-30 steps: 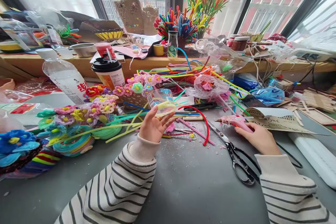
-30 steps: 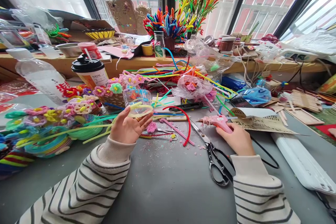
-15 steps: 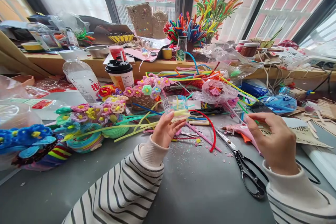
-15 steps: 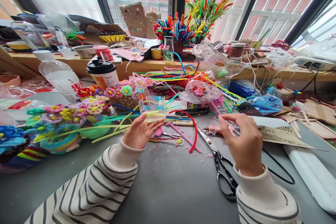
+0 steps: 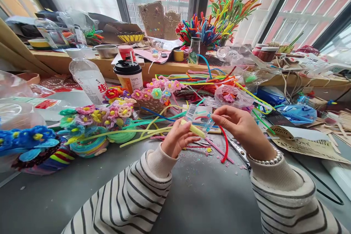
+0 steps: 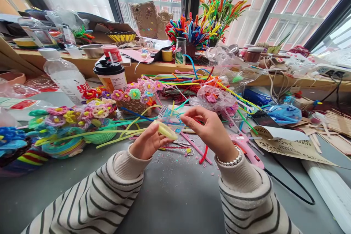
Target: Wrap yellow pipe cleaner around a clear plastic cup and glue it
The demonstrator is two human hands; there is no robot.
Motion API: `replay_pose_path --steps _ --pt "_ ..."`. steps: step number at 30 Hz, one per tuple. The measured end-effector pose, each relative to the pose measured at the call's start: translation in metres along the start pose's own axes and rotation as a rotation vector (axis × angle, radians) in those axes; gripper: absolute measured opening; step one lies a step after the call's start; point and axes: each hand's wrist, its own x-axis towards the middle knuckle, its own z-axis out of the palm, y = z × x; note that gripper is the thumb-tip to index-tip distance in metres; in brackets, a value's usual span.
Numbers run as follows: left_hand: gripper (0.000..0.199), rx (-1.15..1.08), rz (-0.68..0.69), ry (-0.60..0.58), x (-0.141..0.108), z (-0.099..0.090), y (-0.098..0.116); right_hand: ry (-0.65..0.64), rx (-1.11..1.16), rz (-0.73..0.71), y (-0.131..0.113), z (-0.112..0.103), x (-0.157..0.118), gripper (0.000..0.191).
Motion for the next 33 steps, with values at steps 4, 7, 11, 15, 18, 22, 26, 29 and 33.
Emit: replay_pose_path --steps 4,7,11,15,18,22,26,29,33 --pt "0.036 0.043 0.033 0.090 0.001 0.001 0.002 -0.094 -0.006 0.038 0.001 0.003 -0.002 0.028" --pt "0.038 0.073 0.043 0.127 0.001 0.001 0.002 -0.191 -0.048 0.026 -0.002 0.006 -0.003 0.027" --pt "0.043 0.121 0.015 0.162 0.001 0.001 0.004 -0.305 -0.070 0.021 -0.006 0.007 -0.004 0.023" --pt "0.051 0.171 -0.002 0.173 0.002 0.001 0.004 -0.346 -0.057 0.073 -0.003 0.007 -0.004 0.025" --pt "0.058 0.186 -0.021 0.173 0.003 0.000 0.004 -0.375 -0.047 0.091 0.001 0.009 -0.003 0.026" --pt "0.062 0.189 -0.031 0.163 0.003 -0.001 0.003 -0.403 -0.023 0.133 0.003 0.011 -0.002 0.025" --pt "0.057 0.191 -0.020 0.162 0.004 -0.002 0.001 -0.404 -0.009 0.179 0.002 0.012 -0.002 0.022" --pt "0.055 0.195 -0.022 0.164 0.005 -0.003 0.001 -0.404 -0.020 0.186 0.001 0.012 -0.002 0.021" --pt "0.056 0.213 -0.022 0.165 0.005 -0.003 0.001 -0.398 -0.040 0.186 0.002 0.012 -0.003 0.021"
